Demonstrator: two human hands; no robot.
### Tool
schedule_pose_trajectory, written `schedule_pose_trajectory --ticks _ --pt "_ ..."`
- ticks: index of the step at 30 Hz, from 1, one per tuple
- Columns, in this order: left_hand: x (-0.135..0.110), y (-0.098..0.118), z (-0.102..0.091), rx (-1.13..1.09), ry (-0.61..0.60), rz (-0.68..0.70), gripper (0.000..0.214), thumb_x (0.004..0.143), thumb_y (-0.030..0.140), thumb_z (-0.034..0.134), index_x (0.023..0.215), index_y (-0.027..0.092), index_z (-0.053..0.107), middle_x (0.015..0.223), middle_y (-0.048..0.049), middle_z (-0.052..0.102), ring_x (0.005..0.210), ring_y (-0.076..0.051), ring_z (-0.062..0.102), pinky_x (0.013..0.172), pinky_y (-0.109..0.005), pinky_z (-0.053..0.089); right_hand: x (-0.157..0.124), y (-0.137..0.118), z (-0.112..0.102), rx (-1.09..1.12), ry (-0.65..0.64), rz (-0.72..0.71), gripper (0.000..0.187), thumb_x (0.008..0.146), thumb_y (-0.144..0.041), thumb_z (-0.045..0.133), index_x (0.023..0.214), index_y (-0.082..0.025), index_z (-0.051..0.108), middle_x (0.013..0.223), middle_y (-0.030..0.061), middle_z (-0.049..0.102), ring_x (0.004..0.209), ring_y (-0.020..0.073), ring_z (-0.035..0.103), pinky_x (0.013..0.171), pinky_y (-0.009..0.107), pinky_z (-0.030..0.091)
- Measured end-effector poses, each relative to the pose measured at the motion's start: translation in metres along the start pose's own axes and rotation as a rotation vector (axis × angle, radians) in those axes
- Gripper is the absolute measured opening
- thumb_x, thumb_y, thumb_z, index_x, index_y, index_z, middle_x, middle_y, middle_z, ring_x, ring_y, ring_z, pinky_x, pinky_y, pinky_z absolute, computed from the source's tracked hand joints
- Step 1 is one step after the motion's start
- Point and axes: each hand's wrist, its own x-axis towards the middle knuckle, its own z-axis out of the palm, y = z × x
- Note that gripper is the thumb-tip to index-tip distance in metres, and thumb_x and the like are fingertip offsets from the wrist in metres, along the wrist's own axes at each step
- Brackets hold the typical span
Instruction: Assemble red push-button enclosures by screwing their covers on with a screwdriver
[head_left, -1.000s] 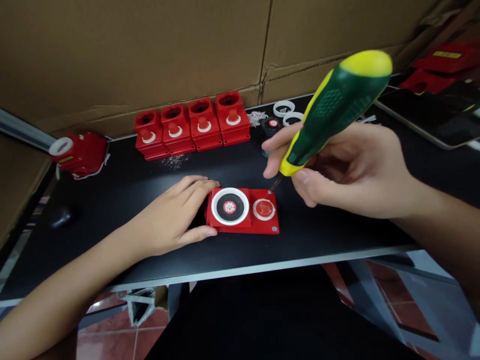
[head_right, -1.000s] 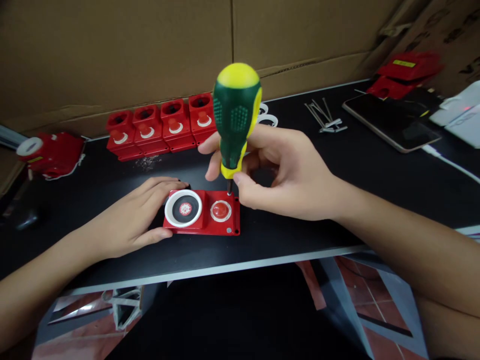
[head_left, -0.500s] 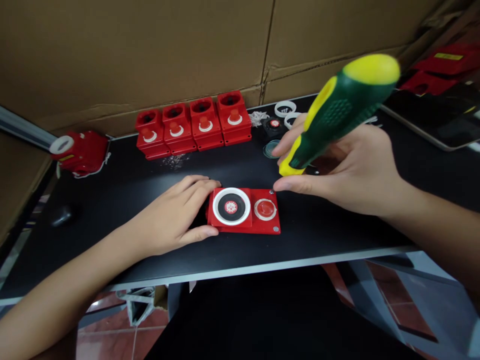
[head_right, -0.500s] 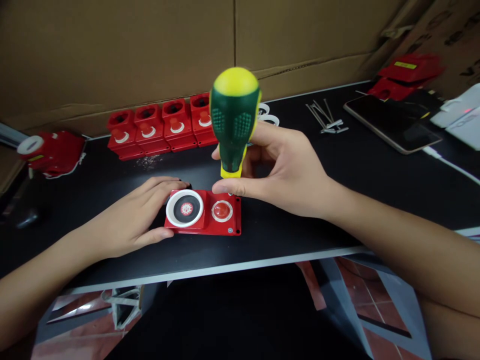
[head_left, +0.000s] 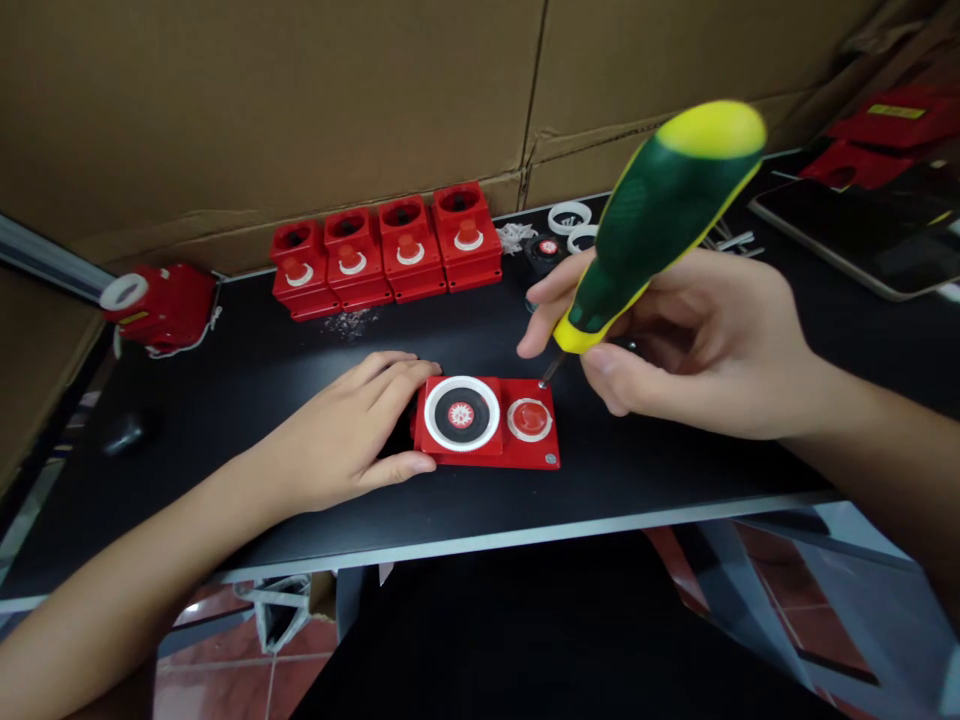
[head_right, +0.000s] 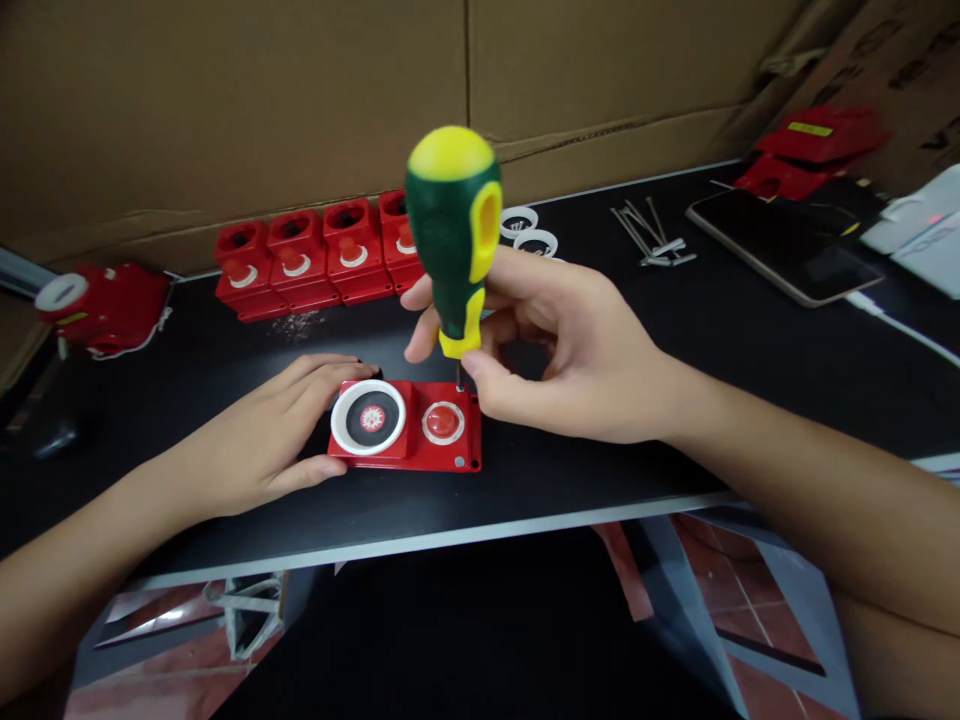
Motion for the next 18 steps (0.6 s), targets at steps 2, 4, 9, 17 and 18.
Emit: schedule_pose_trajectory --ticks 2,4,9,17,18 --pt "0.000 0.000 0.000 -0.011 0.000 -0.005 0.090 0.110 0.084 0.040 0.160 0.010 0.052 0.156 -0.0269 0.065 0.147 -0.044 0.059 0.123 -0.062 0.054 0.000 0.004 -0.001 -0.014 0.013 -0.029 0.019 0.090 -0.019 0.083 0.105 -0.026 0.075 0.110 0.0040 0.080 0.099 0.0222 0.080 0.071 0.032 0.067" --pt "0.000 0.001 -0.001 -0.015 -0.002 -0.006 0.090 0.110 0.084 0.039 0.160 0.010 0.052 0.155 -0.0268 0.065 0.146 -0.044 0.059 0.123 -0.062 0.054 0.000 0.010 -0.002 -0.061 0.055 -0.052 0.018 0.088 -0.023 0.088 0.100 -0.026 0.075 0.105 0.0037 0.077 0.097 0.0225 0.078 0.072 0.033 0.067" --pt "0.000 0.002 -0.001 -0.022 -0.002 -0.009 0.089 0.110 0.084 0.041 0.159 0.010 0.052 0.155 -0.0262 0.065 0.146 -0.044 0.059 0.123 -0.064 0.054 -0.001 0.024 0.000 -0.119 0.120 -0.027 0.024 0.088 -0.039 0.095 0.097 -0.027 0.075 0.094 0.0022 0.072 0.094 0.0235 0.075 0.079 0.039 0.069" --pt "0.000 0.001 0.000 -0.015 -0.003 -0.004 0.088 0.110 0.083 0.042 0.160 0.010 0.051 0.156 -0.0263 0.065 0.146 -0.044 0.059 0.124 -0.061 0.054 0.001 0.009 0.002 -0.004 0.151 0.091 0.042 0.077 -0.036 0.104 0.107 -0.028 0.076 0.106 0.0033 0.077 0.078 0.0183 0.071 0.059 0.034 0.063" --pt "-0.001 0.001 0.000 -0.010 -0.004 -0.002 0.088 0.111 0.082 0.042 0.160 0.010 0.051 0.156 -0.0266 0.065 0.146 -0.044 0.059 0.123 -0.061 0.054 0.001 0.006 0.002 0.010 0.151 0.098 0.040 0.080 -0.033 0.101 0.110 -0.028 0.075 0.108 0.0036 0.078 0.077 0.0175 0.071 0.058 0.033 0.062"
